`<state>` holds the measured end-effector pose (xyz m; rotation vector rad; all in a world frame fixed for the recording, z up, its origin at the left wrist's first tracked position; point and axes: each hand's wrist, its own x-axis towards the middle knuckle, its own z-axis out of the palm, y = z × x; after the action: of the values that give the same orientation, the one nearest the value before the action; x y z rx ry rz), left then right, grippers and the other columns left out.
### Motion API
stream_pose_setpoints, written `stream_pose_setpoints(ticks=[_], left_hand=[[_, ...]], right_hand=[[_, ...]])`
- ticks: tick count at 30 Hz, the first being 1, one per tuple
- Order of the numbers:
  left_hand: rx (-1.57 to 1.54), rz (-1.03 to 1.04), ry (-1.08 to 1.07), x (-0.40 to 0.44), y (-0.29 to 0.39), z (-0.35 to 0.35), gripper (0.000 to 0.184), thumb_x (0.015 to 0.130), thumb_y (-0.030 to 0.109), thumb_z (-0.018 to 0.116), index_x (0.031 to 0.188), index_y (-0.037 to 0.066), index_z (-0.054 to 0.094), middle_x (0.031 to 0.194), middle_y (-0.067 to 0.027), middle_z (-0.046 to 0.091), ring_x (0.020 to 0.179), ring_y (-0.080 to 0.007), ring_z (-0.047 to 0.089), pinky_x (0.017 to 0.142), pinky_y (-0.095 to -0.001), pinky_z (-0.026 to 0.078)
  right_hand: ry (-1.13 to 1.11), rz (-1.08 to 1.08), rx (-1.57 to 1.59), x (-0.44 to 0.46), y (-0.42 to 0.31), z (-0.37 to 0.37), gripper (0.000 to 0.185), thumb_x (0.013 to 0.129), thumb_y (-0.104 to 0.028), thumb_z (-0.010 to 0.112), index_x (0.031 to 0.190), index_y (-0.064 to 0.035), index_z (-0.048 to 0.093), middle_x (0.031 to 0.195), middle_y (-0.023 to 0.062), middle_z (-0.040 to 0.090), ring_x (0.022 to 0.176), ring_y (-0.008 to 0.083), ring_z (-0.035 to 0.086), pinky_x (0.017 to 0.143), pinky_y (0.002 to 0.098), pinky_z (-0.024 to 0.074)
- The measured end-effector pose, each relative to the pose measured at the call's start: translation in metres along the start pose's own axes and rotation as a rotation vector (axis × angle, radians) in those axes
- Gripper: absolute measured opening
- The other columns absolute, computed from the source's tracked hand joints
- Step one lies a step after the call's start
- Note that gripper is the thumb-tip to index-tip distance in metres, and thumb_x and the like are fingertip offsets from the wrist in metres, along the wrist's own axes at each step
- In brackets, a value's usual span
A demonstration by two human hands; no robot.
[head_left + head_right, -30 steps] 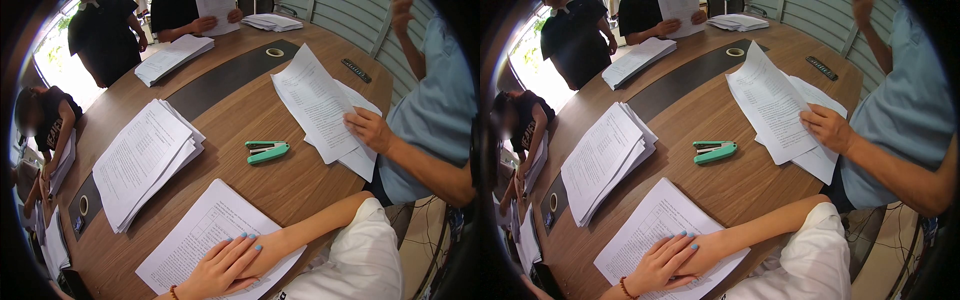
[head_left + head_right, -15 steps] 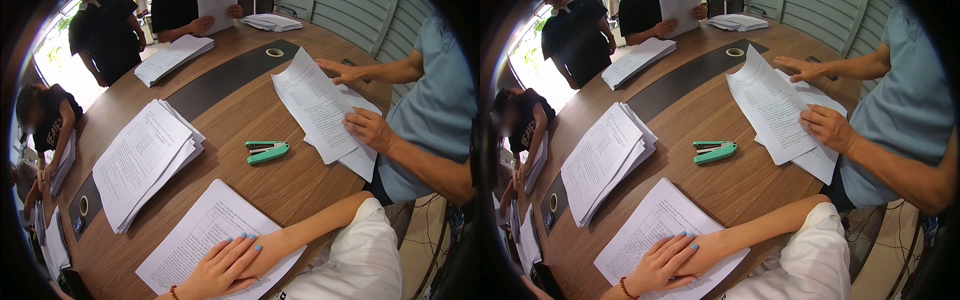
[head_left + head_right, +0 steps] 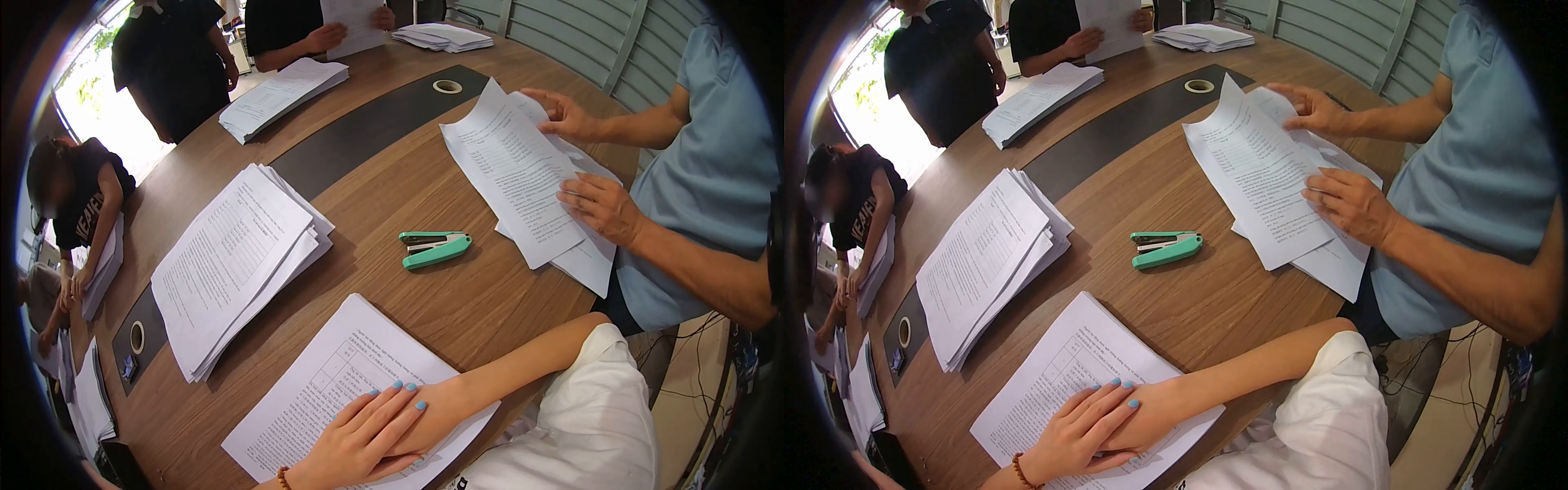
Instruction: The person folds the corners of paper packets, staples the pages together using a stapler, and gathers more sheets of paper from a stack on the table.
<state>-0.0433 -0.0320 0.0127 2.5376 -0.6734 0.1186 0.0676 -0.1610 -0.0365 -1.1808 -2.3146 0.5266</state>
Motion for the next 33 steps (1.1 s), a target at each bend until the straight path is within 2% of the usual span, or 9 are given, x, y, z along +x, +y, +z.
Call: stream_pose_setpoints(ticks=[15,27,29,33], left_hand=[[-0.001,-0.015,-0.016,-0.0005,0.0002,-0.0004,0.062,0.077,0.04,0.069,0.123,0.002,0.053,0.124,-0.0174,0.054,0.113,-0.0296,0.054,0.091,-0.0409,0.045],[-0.002,-0.018,-0.022,-0.0002,0.0013,-0.0009,0.062,0.077,0.04,0.069,0.123,0.002,0.053,0.124,-0.018,0.054,0.112,-0.0308,0.054,0.091,-0.0409,0.045],[-0.004,-0.017,-0.022,0.0001,0.0014,-0.001,0.062,0.077,0.04,0.069,0.123,0.001,0.053,0.124,-0.018,0.054,0.112,-0.031,0.054,0.091,-0.0408,0.045],[-0.008,-0.015,-0.02,-0.0005,0.0008,-0.0008,0.062,0.077,0.04,0.069,0.123,0.001,0.053,0.124,-0.0182,0.054,0.112,-0.0311,0.054,0.092,-0.0407,0.044]], right_hand=[[-0.034,0.014,0.008,0.0012,-0.0017,-0.0057,0.023,0.09,-0.017,0.045,0.092,-0.0008,0.06,0.088,0.0185,0.061,0.081,0.0301,0.059,0.074,0.0351,0.0484],[0.001,-0.015,-0.011,0.0006,-0.0013,-0.0052,0.021,0.088,-0.016,0.046,0.094,-0.0009,0.06,0.089,0.0179,0.061,0.082,0.03,0.06,0.074,0.035,0.049],[0.072,-0.039,-0.02,0.0,0.0008,0.0007,0.021,0.088,-0.016,0.046,0.093,-0.001,0.06,0.089,0.0179,0.061,0.082,0.0301,0.06,0.073,0.0351,0.0491],[0.029,-0.033,-0.024,0.0005,0.0013,0.0009,0.021,0.088,-0.016,0.046,0.093,-0.001,0.06,0.088,0.0181,0.061,0.081,0.0302,0.06,0.073,0.0351,0.049]])
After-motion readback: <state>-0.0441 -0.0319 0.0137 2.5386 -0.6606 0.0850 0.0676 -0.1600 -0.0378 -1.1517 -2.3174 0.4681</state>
